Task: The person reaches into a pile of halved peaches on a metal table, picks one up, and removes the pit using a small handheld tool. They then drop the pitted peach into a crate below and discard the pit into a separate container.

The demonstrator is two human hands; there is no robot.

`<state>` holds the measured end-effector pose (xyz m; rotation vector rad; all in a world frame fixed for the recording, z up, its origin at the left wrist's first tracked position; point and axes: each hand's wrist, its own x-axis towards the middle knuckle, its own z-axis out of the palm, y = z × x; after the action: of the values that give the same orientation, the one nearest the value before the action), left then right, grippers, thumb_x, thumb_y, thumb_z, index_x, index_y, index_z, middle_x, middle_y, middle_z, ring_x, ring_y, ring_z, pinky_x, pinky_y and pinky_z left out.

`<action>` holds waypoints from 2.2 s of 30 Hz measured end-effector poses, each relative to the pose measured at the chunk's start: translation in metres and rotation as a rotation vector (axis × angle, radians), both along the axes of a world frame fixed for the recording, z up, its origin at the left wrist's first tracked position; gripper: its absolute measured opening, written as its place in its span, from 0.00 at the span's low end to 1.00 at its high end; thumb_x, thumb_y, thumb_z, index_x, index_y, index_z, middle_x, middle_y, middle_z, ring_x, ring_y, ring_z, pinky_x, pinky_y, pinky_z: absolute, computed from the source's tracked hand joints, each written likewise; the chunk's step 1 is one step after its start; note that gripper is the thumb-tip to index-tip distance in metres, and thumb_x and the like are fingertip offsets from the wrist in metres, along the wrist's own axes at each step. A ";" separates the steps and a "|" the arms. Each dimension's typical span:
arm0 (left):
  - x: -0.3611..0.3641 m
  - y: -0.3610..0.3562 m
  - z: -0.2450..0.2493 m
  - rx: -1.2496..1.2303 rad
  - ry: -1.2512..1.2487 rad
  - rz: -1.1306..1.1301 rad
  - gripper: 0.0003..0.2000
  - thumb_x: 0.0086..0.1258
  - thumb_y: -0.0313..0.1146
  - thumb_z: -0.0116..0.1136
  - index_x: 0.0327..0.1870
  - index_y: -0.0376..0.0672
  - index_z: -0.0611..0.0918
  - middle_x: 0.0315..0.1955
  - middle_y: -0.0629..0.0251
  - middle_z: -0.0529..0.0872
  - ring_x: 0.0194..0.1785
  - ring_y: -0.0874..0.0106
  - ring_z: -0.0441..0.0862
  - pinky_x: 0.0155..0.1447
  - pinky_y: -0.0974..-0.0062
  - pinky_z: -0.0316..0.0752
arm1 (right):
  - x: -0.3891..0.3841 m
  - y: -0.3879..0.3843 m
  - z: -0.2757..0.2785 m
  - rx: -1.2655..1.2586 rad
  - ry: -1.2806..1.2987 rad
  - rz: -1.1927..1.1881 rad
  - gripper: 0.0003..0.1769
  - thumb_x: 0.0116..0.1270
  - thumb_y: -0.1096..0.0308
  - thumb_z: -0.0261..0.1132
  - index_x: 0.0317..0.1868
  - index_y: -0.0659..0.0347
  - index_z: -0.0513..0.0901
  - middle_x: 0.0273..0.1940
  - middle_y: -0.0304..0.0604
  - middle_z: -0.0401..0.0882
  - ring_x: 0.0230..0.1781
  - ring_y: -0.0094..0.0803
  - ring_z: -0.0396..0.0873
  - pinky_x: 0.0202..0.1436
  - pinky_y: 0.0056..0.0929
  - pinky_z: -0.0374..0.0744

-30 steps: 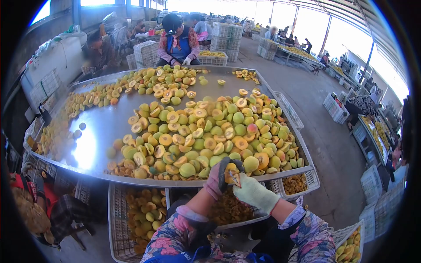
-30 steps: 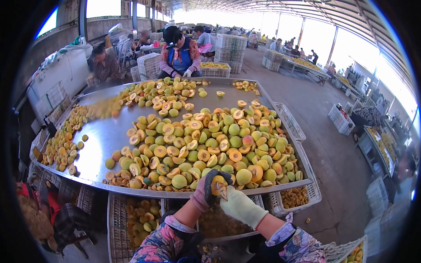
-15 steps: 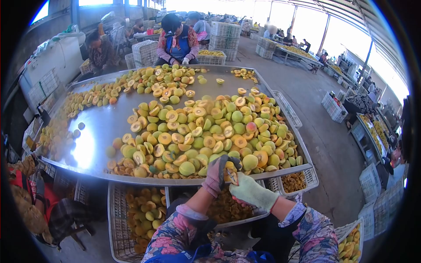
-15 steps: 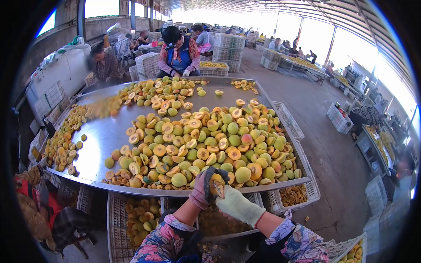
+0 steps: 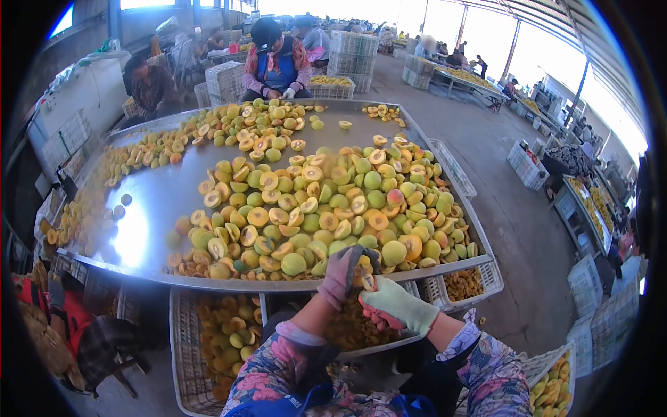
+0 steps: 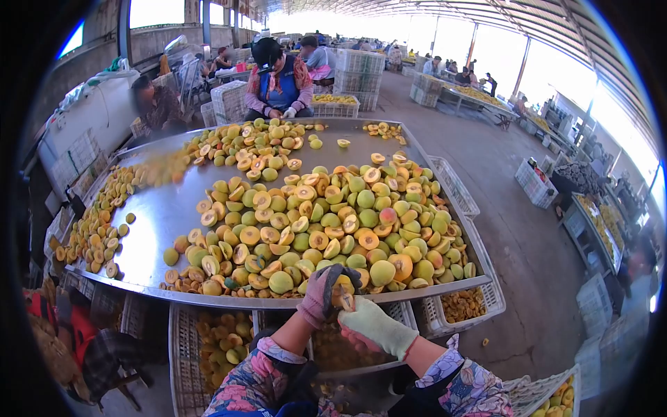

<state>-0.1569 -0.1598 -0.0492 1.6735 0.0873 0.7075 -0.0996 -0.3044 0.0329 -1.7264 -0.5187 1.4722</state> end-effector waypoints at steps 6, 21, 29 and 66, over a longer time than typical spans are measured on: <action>0.003 -0.010 -0.003 -0.721 -0.029 -0.066 0.14 0.65 0.38 0.61 0.44 0.36 0.83 0.38 0.57 0.88 0.40 0.64 0.87 0.48 0.68 0.81 | -0.011 -0.001 0.000 0.021 0.022 -0.098 0.09 0.70 0.64 0.60 0.42 0.56 0.69 0.27 0.38 0.73 0.19 0.23 0.70 0.19 0.25 0.72; -0.006 0.001 0.020 -0.485 0.083 -0.213 0.18 0.63 0.42 0.59 0.43 0.34 0.84 0.35 0.56 0.87 0.38 0.63 0.86 0.47 0.69 0.80 | -0.010 -0.012 0.009 0.028 0.281 -0.109 0.11 0.70 0.60 0.66 0.42 0.54 0.73 0.27 0.32 0.70 0.17 0.15 0.64 0.18 0.18 0.66; 0.002 -0.002 0.005 0.019 -0.072 -0.090 0.21 0.70 0.46 0.54 0.47 0.32 0.82 0.36 0.55 0.87 0.38 0.63 0.86 0.47 0.68 0.81 | 0.009 -0.019 -0.038 0.199 1.025 0.003 0.14 0.70 0.58 0.64 0.47 0.56 0.74 0.26 0.29 0.68 0.16 0.13 0.58 0.17 0.14 0.60; -0.087 0.059 0.079 0.804 0.747 0.506 0.22 0.66 0.49 0.64 0.55 0.46 0.82 0.48 0.56 0.86 0.54 0.57 0.82 0.60 0.62 0.76 | 0.013 -0.033 -0.037 0.482 -1.058 0.130 0.16 0.70 0.54 0.58 0.42 0.59 0.74 0.35 0.52 0.84 0.37 0.53 0.83 0.39 0.49 0.80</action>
<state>-0.2438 -0.1005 0.0301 2.6749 0.8752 0.4550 -0.0861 -0.3369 -0.0045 -1.9592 -1.4062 0.3157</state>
